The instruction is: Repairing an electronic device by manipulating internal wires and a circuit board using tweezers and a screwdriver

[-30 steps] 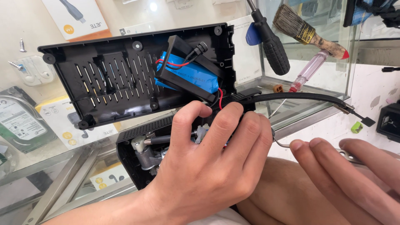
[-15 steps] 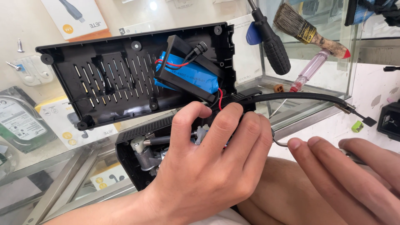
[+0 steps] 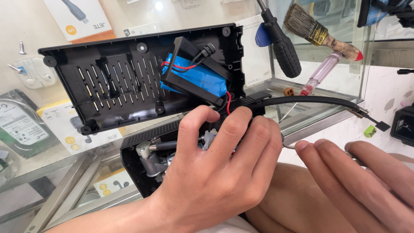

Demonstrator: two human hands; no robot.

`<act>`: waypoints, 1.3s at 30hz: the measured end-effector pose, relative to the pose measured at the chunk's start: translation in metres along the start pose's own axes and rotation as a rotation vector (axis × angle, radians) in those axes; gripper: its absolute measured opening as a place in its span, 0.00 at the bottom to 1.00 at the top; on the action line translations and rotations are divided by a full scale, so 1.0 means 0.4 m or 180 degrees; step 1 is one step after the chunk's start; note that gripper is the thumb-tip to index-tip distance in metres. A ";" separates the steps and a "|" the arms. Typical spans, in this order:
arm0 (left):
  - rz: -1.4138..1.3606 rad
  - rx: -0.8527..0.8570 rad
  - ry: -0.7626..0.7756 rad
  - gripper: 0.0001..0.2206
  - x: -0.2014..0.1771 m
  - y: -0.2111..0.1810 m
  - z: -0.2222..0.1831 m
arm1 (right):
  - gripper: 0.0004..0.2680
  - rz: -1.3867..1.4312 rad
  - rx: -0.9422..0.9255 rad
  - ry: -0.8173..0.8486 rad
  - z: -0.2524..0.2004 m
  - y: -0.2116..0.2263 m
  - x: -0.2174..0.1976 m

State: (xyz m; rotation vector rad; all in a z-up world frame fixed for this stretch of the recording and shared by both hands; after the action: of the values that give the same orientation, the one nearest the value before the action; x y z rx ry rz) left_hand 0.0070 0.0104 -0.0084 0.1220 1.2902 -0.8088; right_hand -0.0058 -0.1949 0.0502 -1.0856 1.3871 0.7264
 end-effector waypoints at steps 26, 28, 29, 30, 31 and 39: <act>-0.0175 0.0082 -0.0111 0.06 -0.009 -0.008 0.027 | 0.11 0.1117 0.0365 0.0488 -0.100 -0.049 -0.037; -0.0202 0.0112 -0.0103 0.07 -0.010 -0.011 0.032 | 0.11 0.1160 0.0501 0.0482 -0.111 -0.053 -0.019; -0.0205 0.0117 -0.0091 0.07 -0.012 -0.013 0.036 | 0.10 0.0955 0.0550 0.0162 -0.119 -0.058 -0.004; -0.0208 0.0122 -0.0079 0.07 -0.014 -0.015 0.040 | 0.11 0.0747 0.0597 -0.0155 -0.128 -0.062 0.011; -0.0195 0.0154 -0.0072 0.07 -0.016 -0.017 0.041 | 0.11 0.0742 0.0625 -0.0176 -0.122 -0.058 0.028; -0.0428 0.0255 0.0348 0.08 -0.015 -0.030 0.050 | 0.13 0.2906 0.1430 -0.0772 -0.089 -0.056 0.095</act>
State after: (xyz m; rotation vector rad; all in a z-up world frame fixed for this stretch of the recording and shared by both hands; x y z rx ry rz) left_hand 0.0155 -0.0057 0.0073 0.1464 1.3802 -0.9806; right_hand 0.0042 -0.2429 0.0216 0.0398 1.7054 1.0681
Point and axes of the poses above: each hand's wrist, its own z-axis towards the middle knuckle, its own x-axis out of the palm, y = z × x, the point moved 2 cm from there along z, towards the middle knuckle, and after that the axes turned 9 degrees about y, right-handed, at the moved point
